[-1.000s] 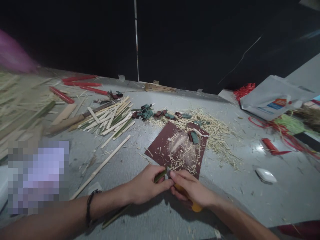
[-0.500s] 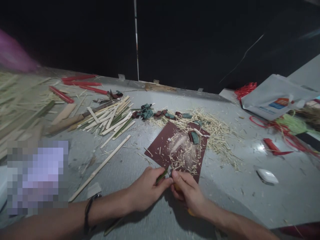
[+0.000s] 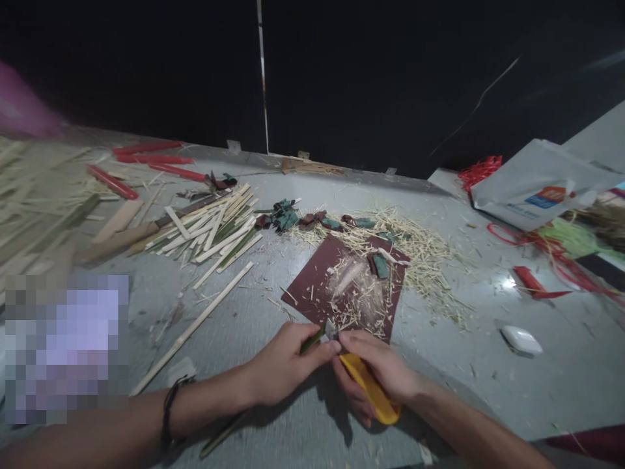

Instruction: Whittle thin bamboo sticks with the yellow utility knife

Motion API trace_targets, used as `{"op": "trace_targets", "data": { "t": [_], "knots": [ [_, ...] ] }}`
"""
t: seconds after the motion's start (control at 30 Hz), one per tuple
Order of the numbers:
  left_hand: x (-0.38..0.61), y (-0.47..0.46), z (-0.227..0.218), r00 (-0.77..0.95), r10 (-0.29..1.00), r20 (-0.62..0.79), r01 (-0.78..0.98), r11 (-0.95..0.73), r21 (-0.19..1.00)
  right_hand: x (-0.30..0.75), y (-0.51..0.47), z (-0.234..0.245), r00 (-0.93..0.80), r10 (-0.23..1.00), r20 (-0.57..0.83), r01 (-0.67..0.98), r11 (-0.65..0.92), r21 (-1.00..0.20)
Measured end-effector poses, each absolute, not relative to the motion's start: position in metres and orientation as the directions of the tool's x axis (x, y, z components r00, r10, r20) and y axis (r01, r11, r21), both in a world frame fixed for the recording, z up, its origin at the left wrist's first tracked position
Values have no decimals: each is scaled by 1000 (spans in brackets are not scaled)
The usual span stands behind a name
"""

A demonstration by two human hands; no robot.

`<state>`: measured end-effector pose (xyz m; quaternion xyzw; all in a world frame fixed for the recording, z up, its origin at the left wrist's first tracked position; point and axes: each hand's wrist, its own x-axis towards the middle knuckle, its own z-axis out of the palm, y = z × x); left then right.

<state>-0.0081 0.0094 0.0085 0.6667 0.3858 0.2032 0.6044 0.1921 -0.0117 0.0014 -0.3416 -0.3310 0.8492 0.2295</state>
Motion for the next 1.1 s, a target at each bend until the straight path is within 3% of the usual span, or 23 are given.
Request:
{"op": "trace_targets", "data": {
  "t": [0.23,0.47,0.8,1.1],
  "knots": [
    [-6,7,5,542,819,-188,329,-1,944,179,-23,7,-473,679,-562,-116,-680,-724],
    [-2,5,1,536,825,-178,249,47,967,168,-22,3,-227,778,-585,-267,-628,-731],
    [-10,12,1,606,769,-202,210,90,974,189,-13,14,-554,645,-526,-125,-690,-713],
    [-13,13,5,696,698,-167,185,51,981,190,-14,13,-597,593,-540,-46,-697,-716]
  ]
}}
